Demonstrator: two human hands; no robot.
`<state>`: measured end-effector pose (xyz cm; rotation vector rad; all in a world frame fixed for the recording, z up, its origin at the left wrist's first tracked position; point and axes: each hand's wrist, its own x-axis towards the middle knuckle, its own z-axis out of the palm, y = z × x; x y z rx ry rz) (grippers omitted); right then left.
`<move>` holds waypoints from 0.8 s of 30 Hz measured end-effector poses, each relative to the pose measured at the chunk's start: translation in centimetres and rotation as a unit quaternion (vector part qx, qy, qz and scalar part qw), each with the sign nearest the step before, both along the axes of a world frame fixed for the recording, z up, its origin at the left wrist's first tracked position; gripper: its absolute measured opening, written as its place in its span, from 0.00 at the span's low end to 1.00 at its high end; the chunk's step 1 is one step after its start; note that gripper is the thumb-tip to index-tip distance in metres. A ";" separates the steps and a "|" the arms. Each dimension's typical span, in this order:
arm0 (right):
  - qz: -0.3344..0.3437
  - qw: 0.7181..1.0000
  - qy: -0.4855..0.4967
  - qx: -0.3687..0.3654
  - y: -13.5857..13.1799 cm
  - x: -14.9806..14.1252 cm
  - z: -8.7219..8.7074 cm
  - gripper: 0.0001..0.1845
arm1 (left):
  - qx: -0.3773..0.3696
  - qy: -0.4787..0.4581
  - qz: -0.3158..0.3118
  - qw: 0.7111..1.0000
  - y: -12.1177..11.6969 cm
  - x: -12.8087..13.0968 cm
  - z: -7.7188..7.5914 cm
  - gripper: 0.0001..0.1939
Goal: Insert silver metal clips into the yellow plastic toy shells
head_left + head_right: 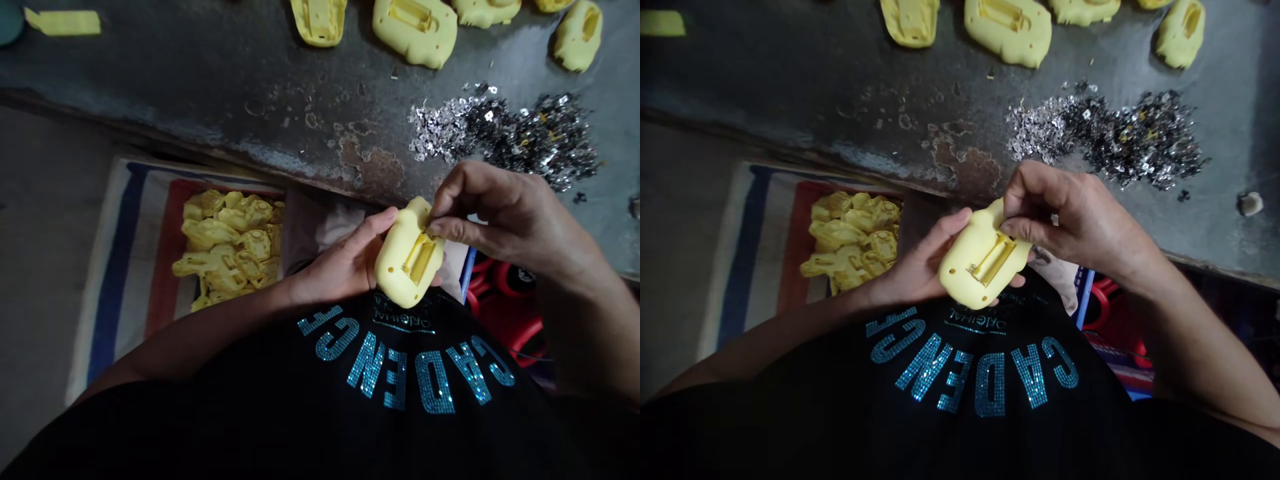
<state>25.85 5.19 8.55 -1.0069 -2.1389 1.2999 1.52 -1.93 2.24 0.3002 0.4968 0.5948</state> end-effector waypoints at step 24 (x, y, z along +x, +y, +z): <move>-0.066 0.996 0.004 0.064 -2.5 0.2 -2.6 0.26 | 0.141 0.149 0.125 0.971 -1.2 0.3 -1.3 0.37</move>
